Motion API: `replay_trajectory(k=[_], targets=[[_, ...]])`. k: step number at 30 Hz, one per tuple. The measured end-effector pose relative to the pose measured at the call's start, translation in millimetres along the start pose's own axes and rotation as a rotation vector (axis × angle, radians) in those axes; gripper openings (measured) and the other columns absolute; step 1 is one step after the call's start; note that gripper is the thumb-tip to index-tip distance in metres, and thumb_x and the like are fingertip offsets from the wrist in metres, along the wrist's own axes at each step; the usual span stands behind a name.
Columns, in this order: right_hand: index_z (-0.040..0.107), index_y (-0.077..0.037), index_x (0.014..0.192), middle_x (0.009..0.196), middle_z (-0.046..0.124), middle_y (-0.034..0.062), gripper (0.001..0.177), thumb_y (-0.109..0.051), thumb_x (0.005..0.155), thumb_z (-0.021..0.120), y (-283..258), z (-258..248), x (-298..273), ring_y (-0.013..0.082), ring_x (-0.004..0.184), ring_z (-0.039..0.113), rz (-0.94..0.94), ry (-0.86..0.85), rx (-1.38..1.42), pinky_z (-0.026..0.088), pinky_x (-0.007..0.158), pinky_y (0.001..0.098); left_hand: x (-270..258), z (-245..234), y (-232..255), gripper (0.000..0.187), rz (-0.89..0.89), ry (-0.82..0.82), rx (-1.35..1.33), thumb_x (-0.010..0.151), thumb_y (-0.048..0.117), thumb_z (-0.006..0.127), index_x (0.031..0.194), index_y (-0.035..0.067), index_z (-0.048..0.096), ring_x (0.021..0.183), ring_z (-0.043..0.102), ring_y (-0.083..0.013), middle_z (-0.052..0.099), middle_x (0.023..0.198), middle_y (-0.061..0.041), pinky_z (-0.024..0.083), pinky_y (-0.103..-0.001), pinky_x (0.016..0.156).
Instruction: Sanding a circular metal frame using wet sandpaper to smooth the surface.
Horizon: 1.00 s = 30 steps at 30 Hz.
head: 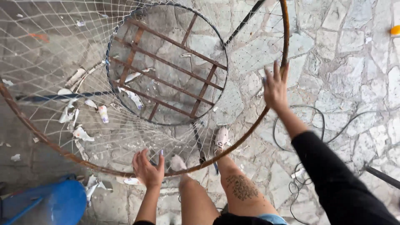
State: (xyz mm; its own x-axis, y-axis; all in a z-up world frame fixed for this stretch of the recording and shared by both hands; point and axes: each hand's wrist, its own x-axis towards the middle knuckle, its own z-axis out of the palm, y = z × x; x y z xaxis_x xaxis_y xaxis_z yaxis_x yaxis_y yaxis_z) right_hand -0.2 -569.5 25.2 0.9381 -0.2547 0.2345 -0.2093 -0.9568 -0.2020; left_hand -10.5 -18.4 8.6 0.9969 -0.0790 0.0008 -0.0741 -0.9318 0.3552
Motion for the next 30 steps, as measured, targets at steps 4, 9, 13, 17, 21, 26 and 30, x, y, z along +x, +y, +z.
replay_trajectory(k=[4,9,13,17,21,26,30], targets=[[0.06,-0.009,0.144,0.169,0.03,0.0131,0.037,-0.015,0.108,0.051,-106.6,-0.4,-93.4,0.0442,0.153,-0.003,0.201,0.046,0.03,0.001,0.124,0.0612,-2.0,10.8,-7.7,0.058,0.057,0.055,0.034,0.084,0.055,0.068,0.127,0.016,0.062,0.127,0.058,-0.0306,0.069,0.118,-0.008,0.049,-0.051,0.101],[0.058,-0.009,0.146,0.162,0.043,0.0147,0.044,-0.028,0.106,0.051,-243.3,1.0,-167.4,0.0502,0.155,0.006,0.496,-0.071,0.089,0.003,0.125,0.0608,1.4,1.2,10.1,0.054,0.159,0.147,-0.066,0.086,0.048,0.067,0.123,0.01,0.062,0.121,0.061,-0.0366,0.068,0.117,-0.014,0.049,-0.052,0.099],[0.069,-0.012,0.135,0.149,0.059,0.0105,0.035,-0.026,0.105,0.058,-264.2,44.9,-186.6,0.0468,0.153,0.024,0.47,0.156,-0.008,0.01,0.122,0.0636,4.3,-1.7,11.1,0.053,0.204,0.146,-0.184,0.087,0.046,0.069,0.122,0.007,0.062,0.117,0.061,-0.0382,0.066,0.115,-0.015,0.047,-0.054,0.097],[0.07,-0.018,0.137,0.149,0.057,0.0149,0.05,-0.01,0.088,0.078,-250.4,45.2,-172.3,0.0481,0.14,0.042,0.497,0.372,0.139,0.034,0.112,0.0628,6.0,-20.5,-3.4,0.04,0.225,0.039,-0.629,0.096,0.026,0.069,0.128,0.005,0.061,0.119,0.057,-0.0403,0.064,0.119,-0.016,0.044,-0.051,0.103],[0.06,-0.005,0.146,0.152,0.039,0.0343,0.047,0.004,0.1,0.067,-233.1,9.6,-164.3,0.0593,0.133,0.041,0.665,0.578,0.324,0.043,0.11,0.0604,-10.1,-100.9,-67.6,0.049,0.331,0.045,-0.711,0.091,0.019,0.073,0.136,0.006,0.058,0.125,0.055,-0.0413,0.063,0.126,-0.017,0.04,-0.053,0.109],[0.053,-0.015,0.132,0.131,0.063,0.0053,0.031,-0.032,0.108,0.043,-224.7,-47.4,-131.0,0.0057,0.084,0.074,1.663,0.656,0.832,0.067,0.058,0.0176,-31.2,-177.2,-138.2,0.046,0.07,-0.09,-0.723,0.101,0.026,0.059,0.142,0.008,0.049,0.13,0.054,-0.0293,0.049,0.142,-0.018,0.053,-0.04,0.109],[0.041,-0.013,0.135,0.116,0.061,0.0036,0.059,-0.048,0.096,0.069,-193.3,-15.3,-133.7,0.0131,0.093,0.064,1.898,0.657,0.88,0.067,0.064,0.0233,-41.1,-186.5,-165.2,0.044,0.028,-0.068,-0.671,0.098,0.016,0.063,0.139,0.009,0.052,0.129,0.057,-0.027,0.058,0.137,-0.013,0.046,-0.043,0.11]])
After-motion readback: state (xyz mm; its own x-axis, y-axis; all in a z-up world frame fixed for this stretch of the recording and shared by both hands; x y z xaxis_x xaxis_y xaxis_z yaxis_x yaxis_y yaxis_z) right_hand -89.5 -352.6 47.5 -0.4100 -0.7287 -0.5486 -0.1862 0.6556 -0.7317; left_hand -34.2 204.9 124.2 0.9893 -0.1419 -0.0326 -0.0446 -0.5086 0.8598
